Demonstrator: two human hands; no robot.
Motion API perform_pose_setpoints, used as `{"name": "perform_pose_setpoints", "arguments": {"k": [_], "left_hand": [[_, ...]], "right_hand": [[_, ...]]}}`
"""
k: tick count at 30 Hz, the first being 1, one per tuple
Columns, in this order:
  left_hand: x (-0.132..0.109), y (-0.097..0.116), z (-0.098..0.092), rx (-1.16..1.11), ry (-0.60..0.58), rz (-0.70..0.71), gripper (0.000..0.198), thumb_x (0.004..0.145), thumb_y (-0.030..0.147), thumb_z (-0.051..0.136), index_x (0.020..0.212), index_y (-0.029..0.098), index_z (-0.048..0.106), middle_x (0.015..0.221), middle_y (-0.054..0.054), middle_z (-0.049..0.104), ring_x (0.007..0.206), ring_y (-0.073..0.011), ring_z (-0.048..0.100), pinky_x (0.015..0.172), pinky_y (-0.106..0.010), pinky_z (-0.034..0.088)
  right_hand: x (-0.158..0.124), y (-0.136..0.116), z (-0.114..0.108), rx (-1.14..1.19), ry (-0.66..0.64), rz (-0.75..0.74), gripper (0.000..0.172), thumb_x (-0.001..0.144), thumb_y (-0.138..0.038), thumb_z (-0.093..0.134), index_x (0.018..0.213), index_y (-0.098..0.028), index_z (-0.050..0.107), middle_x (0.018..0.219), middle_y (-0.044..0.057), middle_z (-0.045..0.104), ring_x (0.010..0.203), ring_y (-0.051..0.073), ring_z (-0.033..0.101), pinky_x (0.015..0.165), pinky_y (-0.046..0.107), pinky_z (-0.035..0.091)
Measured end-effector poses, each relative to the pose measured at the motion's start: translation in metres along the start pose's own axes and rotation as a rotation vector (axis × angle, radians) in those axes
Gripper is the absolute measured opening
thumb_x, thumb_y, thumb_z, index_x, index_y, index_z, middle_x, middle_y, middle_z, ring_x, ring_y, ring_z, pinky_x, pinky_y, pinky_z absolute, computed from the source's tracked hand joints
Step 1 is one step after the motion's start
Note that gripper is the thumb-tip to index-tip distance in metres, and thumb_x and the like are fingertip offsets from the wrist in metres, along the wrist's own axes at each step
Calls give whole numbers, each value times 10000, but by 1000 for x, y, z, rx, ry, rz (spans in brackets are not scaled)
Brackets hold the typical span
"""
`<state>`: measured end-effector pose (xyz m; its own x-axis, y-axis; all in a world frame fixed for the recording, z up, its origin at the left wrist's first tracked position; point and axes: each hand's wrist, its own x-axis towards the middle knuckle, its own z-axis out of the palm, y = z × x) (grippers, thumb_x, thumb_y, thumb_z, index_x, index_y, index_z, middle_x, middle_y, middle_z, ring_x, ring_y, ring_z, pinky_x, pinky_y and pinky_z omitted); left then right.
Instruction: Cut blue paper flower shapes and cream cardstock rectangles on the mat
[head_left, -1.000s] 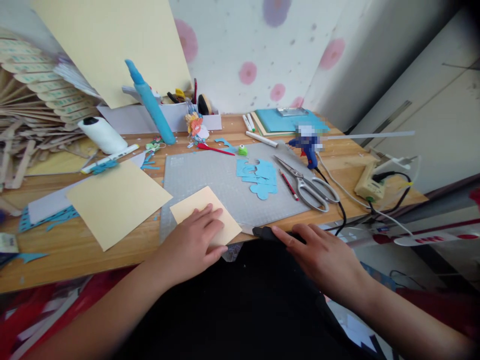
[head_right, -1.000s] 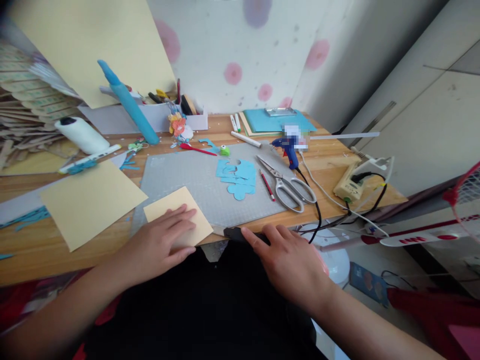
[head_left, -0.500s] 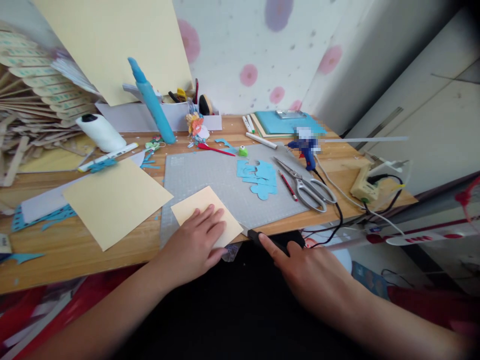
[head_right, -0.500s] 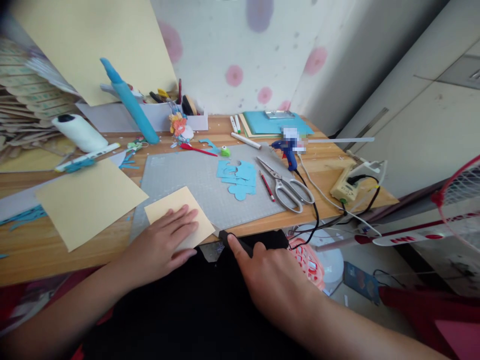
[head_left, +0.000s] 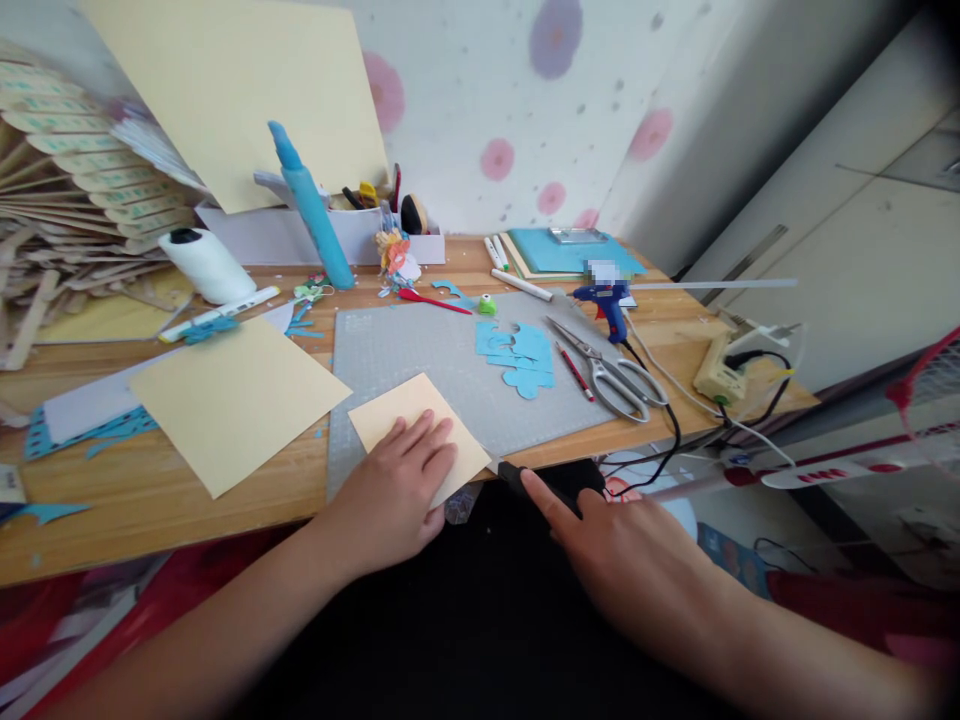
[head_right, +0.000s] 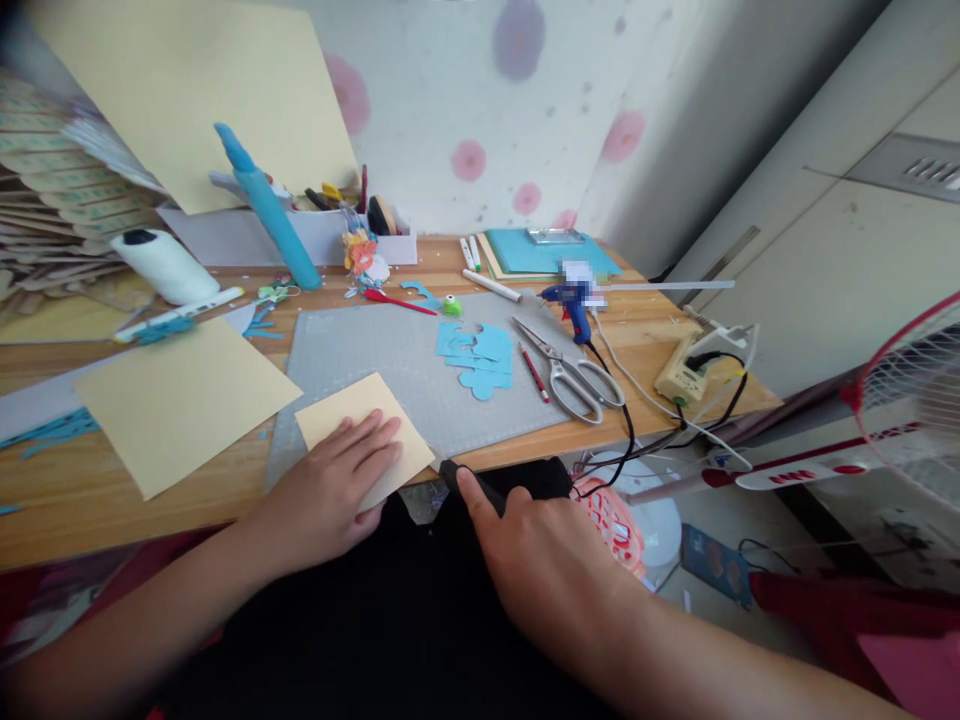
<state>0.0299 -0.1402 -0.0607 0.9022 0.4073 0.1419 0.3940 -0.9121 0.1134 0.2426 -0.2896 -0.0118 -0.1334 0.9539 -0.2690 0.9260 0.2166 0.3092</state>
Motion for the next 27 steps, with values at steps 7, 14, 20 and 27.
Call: {"name": "perform_pose_setpoints", "arguments": {"k": [7,14,20,27], "left_hand": [[-9,-1,-6,-59,2,17,484,729,179,583,1212,139,591,1459,-177,479,1399,-359,357,1132,-561,330],[-8,-2,-4,-30,-27,32,490,732,192,599,1220,144,581,1470,-192,458,1401,-364,353,1135,-559,319],[-7,-4,-3,-7,-23,54,492,741,203,619,1227,134,576,1456,-212,470,1380,-381,382,1114,-570,340],[-7,-5,-1,35,8,83,467,762,233,601,1212,111,585,1427,-229,496,1360,-389,408,1090,-577,369]], "right_hand": [[-13,-8,18,60,29,35,770,833,-112,554,1535,-215,255,680,21,624,421,164,590,409,318,48],[-3,-18,0,40,-16,62,788,794,-40,533,1525,-226,302,671,52,639,433,153,593,397,235,220],[4,-29,-19,66,-56,106,679,851,-85,523,1502,-191,363,633,72,647,448,174,609,404,218,336],[11,-36,-32,87,-113,153,684,858,-90,520,1511,-173,334,677,97,683,520,197,659,453,231,424]]}}
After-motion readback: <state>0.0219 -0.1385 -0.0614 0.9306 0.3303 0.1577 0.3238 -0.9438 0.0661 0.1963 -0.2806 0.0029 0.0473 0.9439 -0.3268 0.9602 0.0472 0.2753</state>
